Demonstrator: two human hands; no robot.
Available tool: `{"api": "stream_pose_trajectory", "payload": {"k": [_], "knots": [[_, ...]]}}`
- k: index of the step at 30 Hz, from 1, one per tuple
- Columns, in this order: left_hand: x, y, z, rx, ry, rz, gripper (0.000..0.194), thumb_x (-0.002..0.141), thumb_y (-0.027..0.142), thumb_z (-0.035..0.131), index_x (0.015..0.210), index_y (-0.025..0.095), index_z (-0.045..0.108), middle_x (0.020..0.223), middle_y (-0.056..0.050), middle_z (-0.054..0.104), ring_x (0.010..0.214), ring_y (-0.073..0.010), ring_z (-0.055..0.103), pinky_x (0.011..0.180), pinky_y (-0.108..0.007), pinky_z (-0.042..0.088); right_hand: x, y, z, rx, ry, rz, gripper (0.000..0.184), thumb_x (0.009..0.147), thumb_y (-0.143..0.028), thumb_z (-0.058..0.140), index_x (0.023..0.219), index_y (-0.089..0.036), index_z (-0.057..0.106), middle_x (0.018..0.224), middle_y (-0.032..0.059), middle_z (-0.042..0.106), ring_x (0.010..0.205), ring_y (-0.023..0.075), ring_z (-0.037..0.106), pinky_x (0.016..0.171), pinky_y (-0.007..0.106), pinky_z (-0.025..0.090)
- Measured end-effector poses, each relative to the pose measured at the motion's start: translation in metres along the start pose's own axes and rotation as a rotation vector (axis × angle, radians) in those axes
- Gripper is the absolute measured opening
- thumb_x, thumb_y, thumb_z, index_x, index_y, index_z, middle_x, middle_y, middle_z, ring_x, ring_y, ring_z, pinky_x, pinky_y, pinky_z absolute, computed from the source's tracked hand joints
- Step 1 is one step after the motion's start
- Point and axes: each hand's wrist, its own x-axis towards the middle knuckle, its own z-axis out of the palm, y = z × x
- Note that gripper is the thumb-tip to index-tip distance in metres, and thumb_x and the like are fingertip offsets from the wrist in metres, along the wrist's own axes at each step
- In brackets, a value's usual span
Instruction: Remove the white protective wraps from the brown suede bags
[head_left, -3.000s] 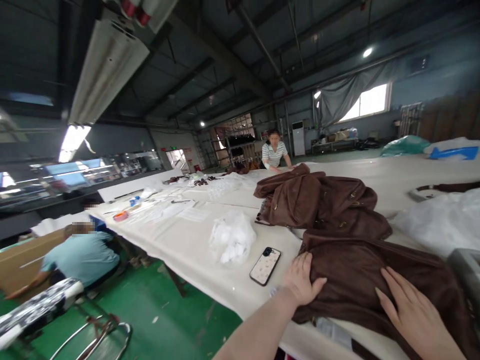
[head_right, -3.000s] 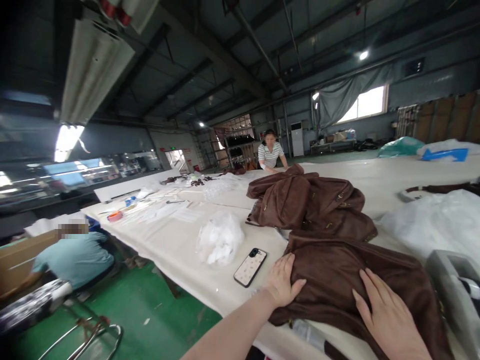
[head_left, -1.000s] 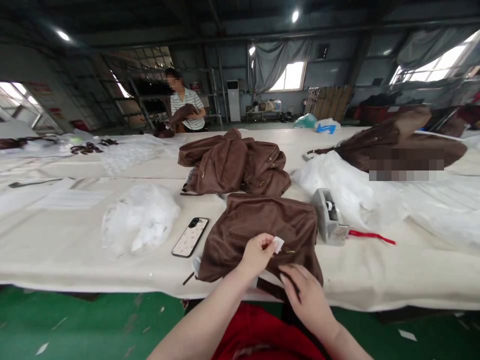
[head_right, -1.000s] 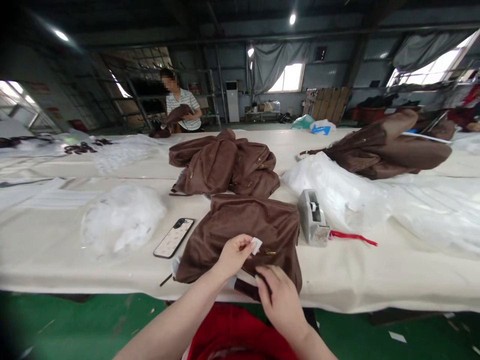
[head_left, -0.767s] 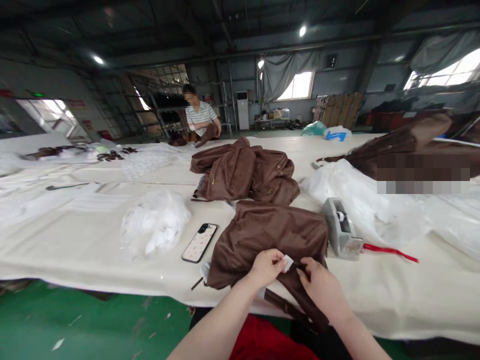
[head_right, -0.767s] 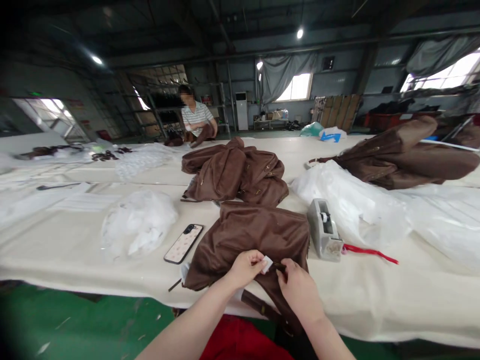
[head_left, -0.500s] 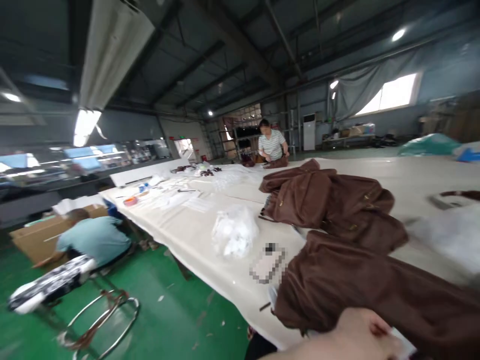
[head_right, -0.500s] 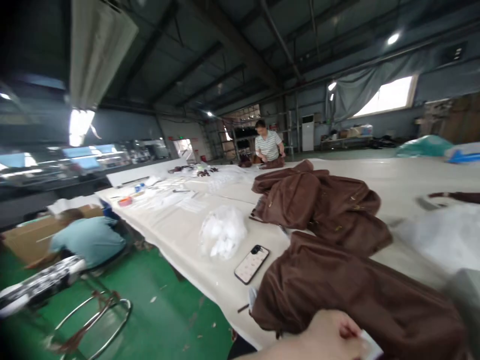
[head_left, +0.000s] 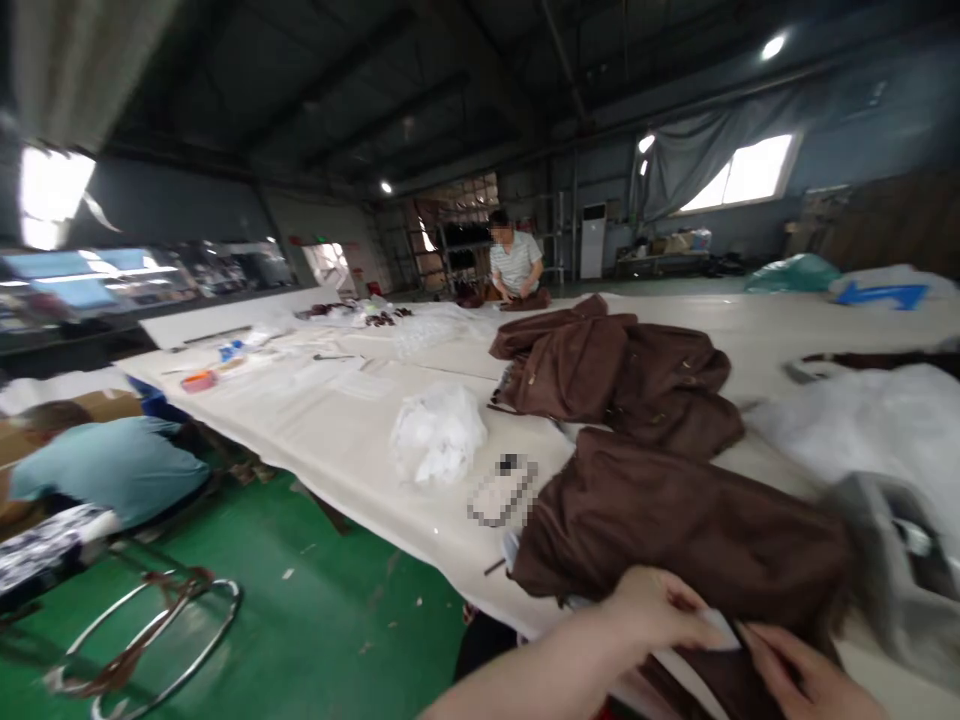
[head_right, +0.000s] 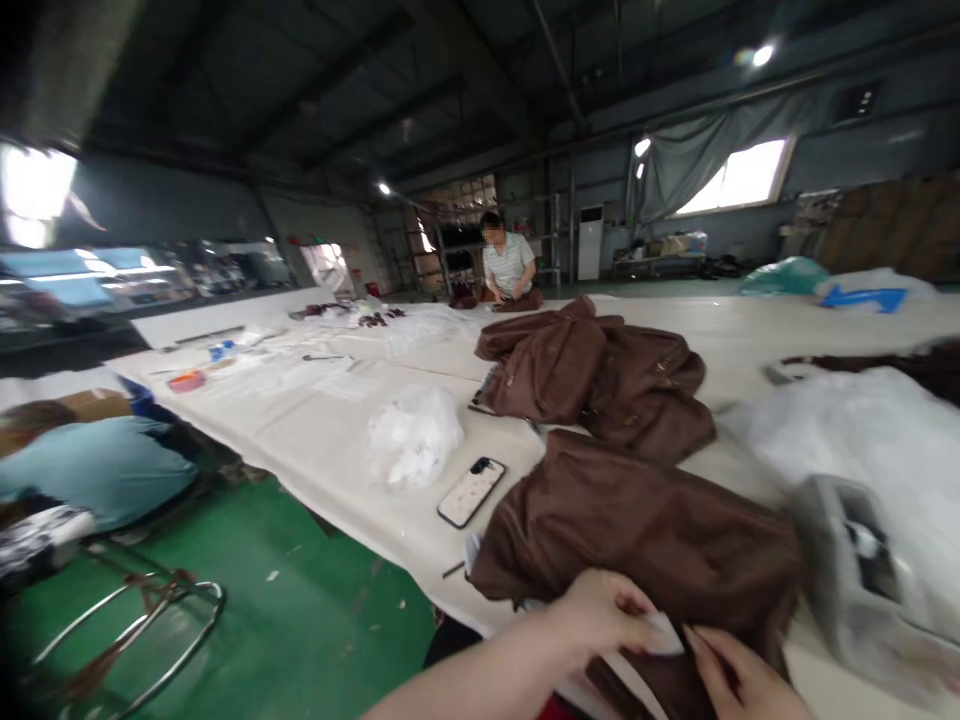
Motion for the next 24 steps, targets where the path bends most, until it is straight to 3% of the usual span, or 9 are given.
{"api": "stream_pose_trajectory", "payload": {"k": [3, 6, 10, 14, 18, 24], "knots": [[-0.007, 0.01, 0.005, 0.037, 0.059, 0.019, 0.02, 0.066, 0.021, 0.073, 0.084, 0.014, 0.068, 0.062, 0.002, 0.064, 0.052, -0.0084, 0.057, 0.056, -0.021, 0.051, -0.006, -0.027, -0.021, 0.149, -0.155, 0.251, 0.034, 0.089, -0.047, 0.042, 0.085, -0.026, 0.069, 0.081, 0.002, 0.074, 0.071, 0.0202, 0.068, 0.063, 0.026, 0.053], [-0.007, 0.011, 0.008, 0.08, 0.03, 0.022, 0.012, 0.072, 0.019, 0.067, 0.083, 0.015, 0.064, 0.063, 0.002, 0.064, 0.054, -0.0079, 0.059, 0.054, -0.017, 0.048, 0.002, -0.048, -0.023, 0.235, -0.152, 0.398, 0.035, 0.086, -0.049, 0.045, 0.078, -0.023, 0.067, 0.071, 0.0027, 0.071, 0.062, 0.0193, 0.065, 0.059, 0.026, 0.049], [-0.01, 0.012, 0.01, 0.191, 0.044, 0.049, 0.006, 0.074, 0.018, 0.063, 0.079, 0.015, 0.062, 0.066, 0.0, 0.067, 0.056, -0.0106, 0.062, 0.053, -0.018, 0.047, 0.002, -0.054, -0.023, 0.312, -0.14, 0.506, 0.035, 0.085, -0.05, 0.049, 0.072, -0.022, 0.064, 0.061, 0.0012, 0.066, 0.054, 0.0174, 0.06, 0.055, 0.026, 0.044], [-0.018, 0.017, 0.014, 0.347, 0.151, 0.134, 0.003, 0.074, 0.02, 0.061, 0.073, 0.018, 0.062, 0.069, -0.001, 0.068, 0.065, -0.0155, 0.064, 0.064, -0.025, 0.048, -0.003, -0.057, -0.023, 0.316, -0.114, 0.455, 0.031, 0.085, -0.047, 0.051, 0.077, -0.022, 0.067, 0.073, 0.0037, 0.071, 0.065, 0.0197, 0.064, 0.061, 0.027, 0.046], [-0.024, 0.02, 0.022, 0.667, 0.295, 0.293, 0.008, 0.077, 0.022, 0.056, 0.078, 0.021, 0.064, 0.077, -0.001, 0.07, 0.074, -0.0172, 0.064, 0.072, -0.026, 0.046, -0.006, -0.064, -0.02, 0.238, -0.078, 0.358, 0.027, 0.088, -0.039, 0.047, 0.083, -0.023, 0.067, 0.083, 0.0052, 0.072, 0.075, 0.0213, 0.066, 0.071, 0.029, 0.047], [-0.022, 0.018, 0.026, 0.701, 0.272, 0.327, 0.013, 0.077, 0.019, 0.054, 0.084, 0.022, 0.065, 0.082, -0.001, 0.071, 0.075, -0.0154, 0.064, 0.07, -0.023, 0.047, -0.011, -0.064, -0.016, 0.111, -0.06, 0.218, 0.026, 0.088, -0.025, 0.042, 0.095, -0.02, 0.067, 0.097, 0.0084, 0.072, 0.087, 0.0227, 0.067, 0.081, 0.034, 0.049]]}}
